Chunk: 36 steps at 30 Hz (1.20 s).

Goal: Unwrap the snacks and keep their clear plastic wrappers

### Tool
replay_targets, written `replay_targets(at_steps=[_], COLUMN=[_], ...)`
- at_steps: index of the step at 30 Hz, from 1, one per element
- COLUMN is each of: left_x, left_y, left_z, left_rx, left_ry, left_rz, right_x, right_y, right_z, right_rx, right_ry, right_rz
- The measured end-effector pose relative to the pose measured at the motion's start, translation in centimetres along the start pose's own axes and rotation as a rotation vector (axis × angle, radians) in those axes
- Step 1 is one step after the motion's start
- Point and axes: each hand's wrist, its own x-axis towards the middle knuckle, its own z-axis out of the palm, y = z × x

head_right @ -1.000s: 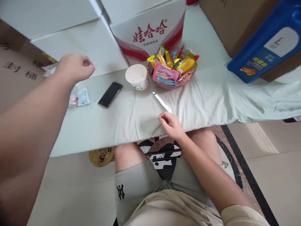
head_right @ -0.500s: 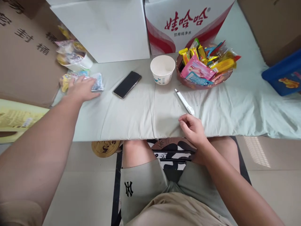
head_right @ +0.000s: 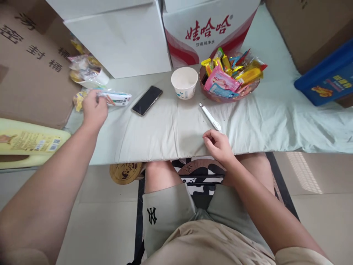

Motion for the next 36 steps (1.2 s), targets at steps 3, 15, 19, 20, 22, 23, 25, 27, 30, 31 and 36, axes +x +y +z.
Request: replay_targets(at_steps=[3,15,19,20,22,23,25,27,30,31,36], left_x=[-2.1,-17.8,-17.6,-17.5,-17.3,-17.3,-17.5,-17.6,-17.6,-17.6,-18.2], left_y=[3.5,10.1,9.2,9.1,9.1,9.2,9.6,10.0,10.8,11.2,12.8], left_z=[0.1,11.3,11.1,10.8,10.4,10.3,10.5,10.9,11.9,12.2,13.3], left_rx=[-0.225,-0.411,-0.411,-0.377,-0.295,-0.262,-0.231,-0.239,-0.290,-0.315,-0.443], left_ry=[0.046,-0.190,-0.145,-0.156,-0.191,-0.218,-0.281,-0.316,-0.310,-0.315,-0.532], left_rz=[0.020,0.021,-0.169,-0.141,-0.042,0.006,0.076,0.105,0.116,0.129,0.308], right_x=[0.1,0.7,0.8,0.8,0.8,0.9,1.0,1.2,1.4,1.4,1.2], right_y=[0.0,0.8,1.0,1.1,1.4,1.5,1.8,1.9,1.9,1.9,1.8], right_z=[0.0,0.2,0.2,0.3,0.5,0.6,0.7,0.9,0.9,0.9,0.5], right_rx=[0.020,0.079,0.083,0.090,0.132,0.168,0.240,0.249,0.126,0.091,0.139], right_ry=[-0.007,-0.005,-0.023,-0.013,0.017,0.027,0.020,-0.020,-0.069,-0.073,-0.042], right_rz=[-0.021,-0.083,-0.101,-0.103,-0.087,-0.068,-0.022,-0.004,-0.078,-0.114,-0.176])
